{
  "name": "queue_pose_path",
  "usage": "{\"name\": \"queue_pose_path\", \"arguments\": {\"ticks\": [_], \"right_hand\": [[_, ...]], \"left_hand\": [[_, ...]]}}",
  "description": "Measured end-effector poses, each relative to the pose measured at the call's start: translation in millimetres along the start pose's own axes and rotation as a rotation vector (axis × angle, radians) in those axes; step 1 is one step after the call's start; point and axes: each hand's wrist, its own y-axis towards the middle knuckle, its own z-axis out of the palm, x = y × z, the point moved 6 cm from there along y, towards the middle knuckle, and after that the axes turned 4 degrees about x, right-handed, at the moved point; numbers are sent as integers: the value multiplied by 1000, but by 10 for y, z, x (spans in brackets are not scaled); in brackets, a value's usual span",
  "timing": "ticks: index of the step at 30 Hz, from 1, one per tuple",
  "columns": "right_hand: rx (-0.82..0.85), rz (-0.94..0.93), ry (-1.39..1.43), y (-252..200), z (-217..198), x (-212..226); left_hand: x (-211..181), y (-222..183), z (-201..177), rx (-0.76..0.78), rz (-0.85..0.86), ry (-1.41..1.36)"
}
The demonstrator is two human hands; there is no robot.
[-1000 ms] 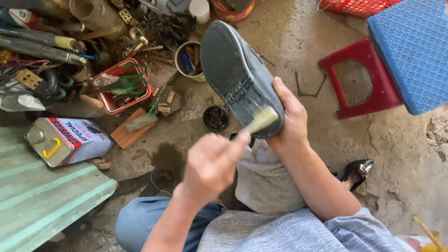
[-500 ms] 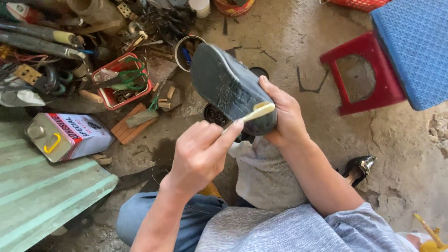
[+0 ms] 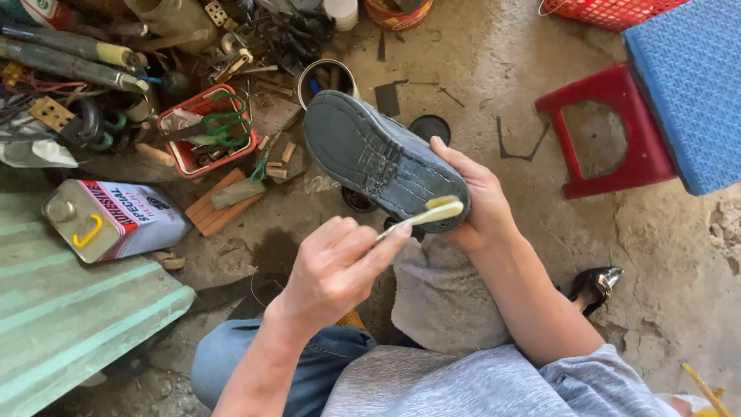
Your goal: Applying adhesive to a shoe sole and a repair patch using a wooden applicator stick.
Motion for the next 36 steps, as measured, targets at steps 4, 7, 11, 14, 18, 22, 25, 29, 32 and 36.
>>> {"name": "queue_pose_path", "arguments": {"ticks": [4,7,11,14,18,22,25,29,32,36], "right_hand": [[-39,-37,29,90,-128,69],[80,-75,2,179,-274,63],[8,-104,-115,121,-216,54],[-87,-107,-9,15,-104,36],[-26,-133,-35,-102,200,52],[45,-151,-81,-39,114,74],[35,-175,-124,40,-20,53],[-11,-164,-116,3,-36,48],[79,-179,-92,-31,37,69],[-62,-157,-12,74,-199,80]], "left_hand": [[35,-192,-75,41,-46,-44],[-10,-244,-129,151,-112,-168],[39,-169,58,202,-217,-374],[181,-63,2,-6,-276,-469],[237,-76,-59,-55,-289,-400],[165,-59,-7,-11,-328,-318],[359,-68,-22,-19,-331,-185],[413,-55,-39,-24,-314,-30],[259,-20,11,-9,-295,3],[-30,-9,48,22,-158,-47]]}}
